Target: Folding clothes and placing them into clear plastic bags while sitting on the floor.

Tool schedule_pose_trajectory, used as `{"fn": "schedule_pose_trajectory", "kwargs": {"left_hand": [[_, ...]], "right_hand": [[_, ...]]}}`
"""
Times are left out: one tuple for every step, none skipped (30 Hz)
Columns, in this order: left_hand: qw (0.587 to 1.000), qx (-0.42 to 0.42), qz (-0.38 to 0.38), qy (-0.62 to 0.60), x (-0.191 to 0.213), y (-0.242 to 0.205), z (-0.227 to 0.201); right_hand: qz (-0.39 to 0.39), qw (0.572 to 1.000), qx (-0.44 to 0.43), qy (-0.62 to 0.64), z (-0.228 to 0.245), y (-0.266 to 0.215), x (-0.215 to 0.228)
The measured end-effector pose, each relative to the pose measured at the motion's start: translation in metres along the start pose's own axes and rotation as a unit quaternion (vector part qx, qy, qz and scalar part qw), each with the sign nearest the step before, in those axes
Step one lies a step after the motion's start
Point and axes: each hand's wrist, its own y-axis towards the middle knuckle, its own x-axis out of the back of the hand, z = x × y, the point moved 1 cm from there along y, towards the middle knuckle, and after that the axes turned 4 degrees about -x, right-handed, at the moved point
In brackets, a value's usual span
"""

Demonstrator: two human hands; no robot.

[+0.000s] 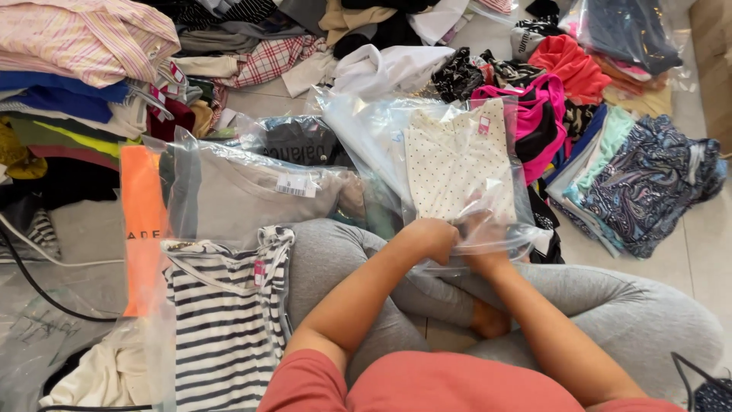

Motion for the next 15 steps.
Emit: {"fn": "schedule_pose_trajectory", "kwargs": {"left_hand": [[1.000, -0.002, -0.006, 0.009, -0.008, 0.011, 0.005], [1.000, -0.003, -0.011, 0.019, -0.016, 0.021, 0.010], [1.000, -0.004, -0.011, 0.019, -0.022, 0.021, 0.009], [1.000, -0.006, -0.006, 0.020, -0.028, 0.021, 0.008], [1.000, -0.005, -0.003, 0.023, -0.029, 0.023, 0.009], [1.000, -0.004, -0.006, 0.027, -0.020, 0.017, 0.005], [1.000, -0.004, 0.022, 0.008, -0.014, 0.007, 0.002], [0.999, -0.004, 0.049, -0.011, -0.009, -0.003, 0.000], [0.999, -0.003, 0.051, -0.012, 0.006, -0.022, -0.007], [0.998, -0.024, 0.001, -0.066, 0.022, -0.040, -0.015], [0.991, -0.047, -0.050, -0.117, 0.041, -0.057, -0.023], [0.991, -0.046, -0.049, -0.116, 0.047, -0.059, -0.024], [0.969, -0.047, -0.174, -0.167, 0.056, -0.060, -0.027], [0.930, -0.048, -0.295, -0.215, 0.065, -0.061, -0.029], [0.930, -0.050, -0.293, -0.215, 0.055, -0.046, -0.017]], "right_hand": [[-0.034, 0.995, -0.084, -0.036, -0.028, -0.002, -0.011], [-0.068, 0.981, -0.167, -0.070, -0.055, -0.004, -0.021], [-0.069, 0.981, -0.168, -0.071, -0.046, -0.006, -0.018], [-0.058, 0.976, -0.186, -0.095, -0.038, -0.008, -0.014], [-0.051, 0.971, -0.202, -0.118, -0.030, -0.004, -0.011], [-0.055, 0.971, -0.201, -0.116, 0.007, -0.010, 0.041], [0.112, 0.974, -0.156, -0.117, 0.034, -0.016, 0.091], [0.277, 0.948, -0.107, -0.116, 0.044, -0.024, 0.146], [0.279, 0.947, -0.107, -0.115, 0.041, -0.027, 0.151], [0.386, 0.916, -0.082, -0.075, 0.038, -0.032, 0.154], [0.486, 0.871, -0.056, -0.033, 0.034, -0.035, 0.157], [0.486, 0.872, -0.056, -0.032, 0.025, -0.030, 0.176], [0.420, 0.897, -0.133, -0.030, 0.013, -0.025, 0.196], [0.349, 0.913, -0.208, -0.026, 0.001, -0.020, 0.216], [0.349, 0.913, -0.211, -0.026, -0.014, -0.012, 0.220]]}}
